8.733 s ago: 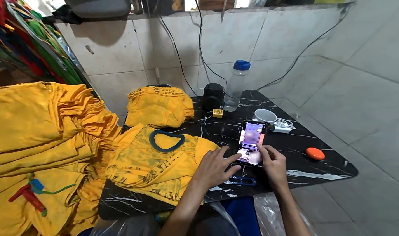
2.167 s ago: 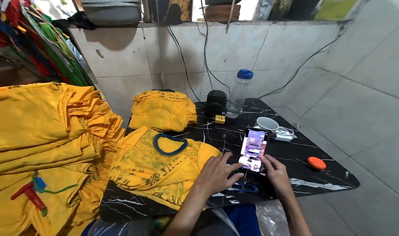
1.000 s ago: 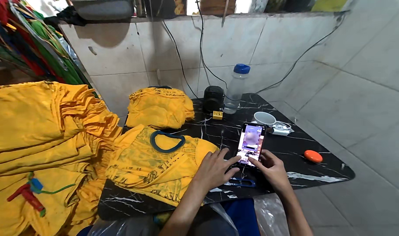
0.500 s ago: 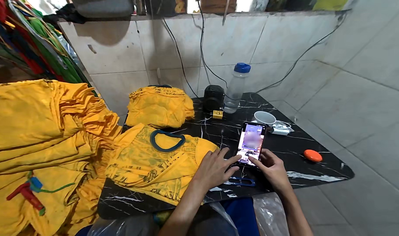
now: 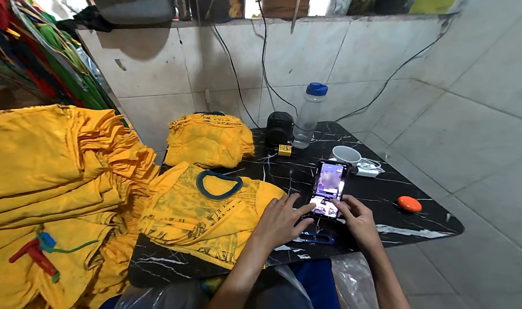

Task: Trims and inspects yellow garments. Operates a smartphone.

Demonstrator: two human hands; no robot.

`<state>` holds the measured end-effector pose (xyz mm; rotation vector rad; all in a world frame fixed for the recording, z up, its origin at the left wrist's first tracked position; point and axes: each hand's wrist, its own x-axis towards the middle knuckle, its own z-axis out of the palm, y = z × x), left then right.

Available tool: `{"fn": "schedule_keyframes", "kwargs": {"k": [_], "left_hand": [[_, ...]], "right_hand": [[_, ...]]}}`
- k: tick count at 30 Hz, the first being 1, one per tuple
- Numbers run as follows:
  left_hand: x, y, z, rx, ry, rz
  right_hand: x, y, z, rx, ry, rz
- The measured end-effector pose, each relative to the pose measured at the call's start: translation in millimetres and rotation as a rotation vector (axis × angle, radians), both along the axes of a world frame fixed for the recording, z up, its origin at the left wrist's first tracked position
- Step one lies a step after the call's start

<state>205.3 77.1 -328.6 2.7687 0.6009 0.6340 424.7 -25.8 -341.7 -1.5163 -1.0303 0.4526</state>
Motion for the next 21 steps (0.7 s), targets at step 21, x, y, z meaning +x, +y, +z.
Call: {"fn": "schedule_keyframes", "kwargs": {"k": [21], "left_hand": [[0, 0, 0, -0.032, -0.027, -0.004]], "right_hand": [[17, -13, -1, -0.023, 0.086, 0.209]]}}
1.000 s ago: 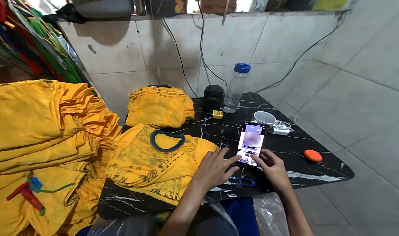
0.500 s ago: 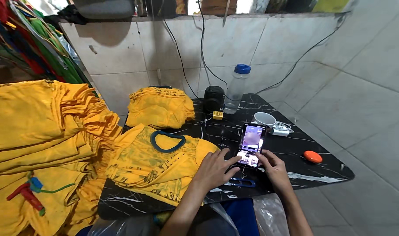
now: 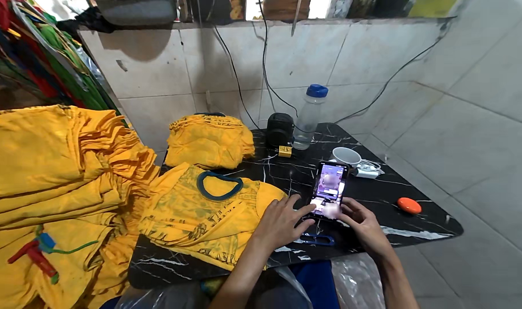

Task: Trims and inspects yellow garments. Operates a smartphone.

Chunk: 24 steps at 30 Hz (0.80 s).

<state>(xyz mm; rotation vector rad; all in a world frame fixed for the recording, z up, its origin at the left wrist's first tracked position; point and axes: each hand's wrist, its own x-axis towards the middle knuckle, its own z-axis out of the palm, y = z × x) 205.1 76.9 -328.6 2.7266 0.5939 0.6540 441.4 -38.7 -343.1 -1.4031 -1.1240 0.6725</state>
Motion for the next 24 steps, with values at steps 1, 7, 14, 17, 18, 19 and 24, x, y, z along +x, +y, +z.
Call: {"fn": "schedule_keyframes", "kwargs": {"k": [1, 7, 14, 17, 18, 19, 24], "left_hand": [[0, 0, 0, 0.0, 0.001, -0.001], [0, 0, -1, 0.019, -0.006, -0.003], [-1, 0, -1, 0.02, -0.01, 0.002], [-1, 0, 0, 0.017, -0.006, 0.004], [-1, 0, 0, 0.017, -0.007, 0.005], [-1, 0, 0, 0.017, -0.007, 0.006], [0, 0, -1, 0.018, -0.016, 0.011]], "right_hand": [[0, 1, 0, -0.002, -0.015, -0.016], [-12, 11, 6, -0.033, -0.053, -0.239], [-26, 23, 6, 0.042, -0.08, -0.368], [-24, 22, 5, 0.023, -0.07, -0.375], [-23, 21, 5, 0.019, -0.043, -0.373], [-23, 20, 5, 0.017, -0.02, -0.375], [-23, 20, 4, 0.102, -0.079, -0.403]]}}
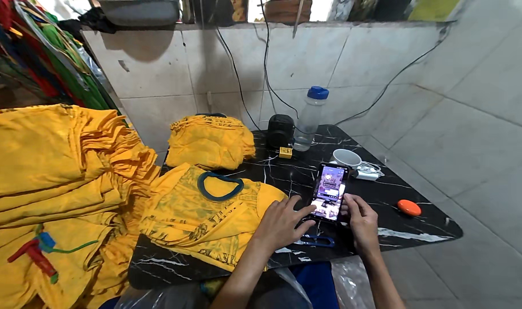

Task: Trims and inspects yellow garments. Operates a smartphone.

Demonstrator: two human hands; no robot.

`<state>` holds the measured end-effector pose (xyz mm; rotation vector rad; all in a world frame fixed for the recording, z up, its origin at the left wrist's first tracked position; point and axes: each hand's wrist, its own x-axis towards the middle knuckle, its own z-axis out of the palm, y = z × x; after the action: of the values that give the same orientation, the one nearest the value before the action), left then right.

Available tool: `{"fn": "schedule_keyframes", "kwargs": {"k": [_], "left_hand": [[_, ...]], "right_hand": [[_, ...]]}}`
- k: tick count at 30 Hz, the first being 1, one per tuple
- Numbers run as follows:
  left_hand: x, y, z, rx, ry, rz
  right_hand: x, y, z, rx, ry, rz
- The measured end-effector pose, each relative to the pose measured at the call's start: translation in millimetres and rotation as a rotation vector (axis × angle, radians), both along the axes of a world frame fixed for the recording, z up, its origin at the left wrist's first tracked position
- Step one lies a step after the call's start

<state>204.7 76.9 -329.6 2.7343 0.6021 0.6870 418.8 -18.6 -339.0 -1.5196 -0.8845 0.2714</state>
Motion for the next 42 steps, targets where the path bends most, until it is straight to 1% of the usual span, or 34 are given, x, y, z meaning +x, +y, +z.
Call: {"fn": "schedule_keyframes", "kwargs": {"k": [2, 5, 7, 12, 19, 26, 29, 31, 35, 39, 42], "left_hand": [[0, 0, 0, 0.002, -0.003, 0.0], [0, 0, 0, 0.001, -0.018, -0.007], [0, 0, 1, -0.001, -0.016, -0.007], [0, 1, 0, -0.008, -0.009, -0.001], [0, 2, -1, 0.022, -0.047, 0.015], [0, 2, -2, 0.0, -0.069, 0.013], [0, 2, -2, 0.01, -0.069, 0.015], [0, 1, -2, 0.002, -0.076, 0.02], [-1, 1, 0, 0.011, -0.112, 0.038], [-2, 2, 0, 0.052, -0.269, 0.066], [-5, 2, 2, 0.062, -0.459, 0.044]], "right_hand": [[1, 0, 0, 0.061, -0.156, -0.047], [3, -1, 4, 0.097, -0.389, -0.132], [3, -1, 8, 0.123, -0.503, -0.151], [0, 5, 14, 0.074, -0.615, -0.105], [-9, 17, 25, -0.075, -0.812, -0.14], [-15, 26, 26, -0.133, -0.887, -0.15], [-16, 24, 26, -0.142, -0.877, -0.171], [-15, 18, 25, -0.123, -0.833, -0.175], [-19, 0, 12, -0.009, -0.757, -0.188], [-27, -17, -3, 0.063, -0.751, -0.182], [-22, -19, -13, 0.064, -0.723, -0.185]]}}
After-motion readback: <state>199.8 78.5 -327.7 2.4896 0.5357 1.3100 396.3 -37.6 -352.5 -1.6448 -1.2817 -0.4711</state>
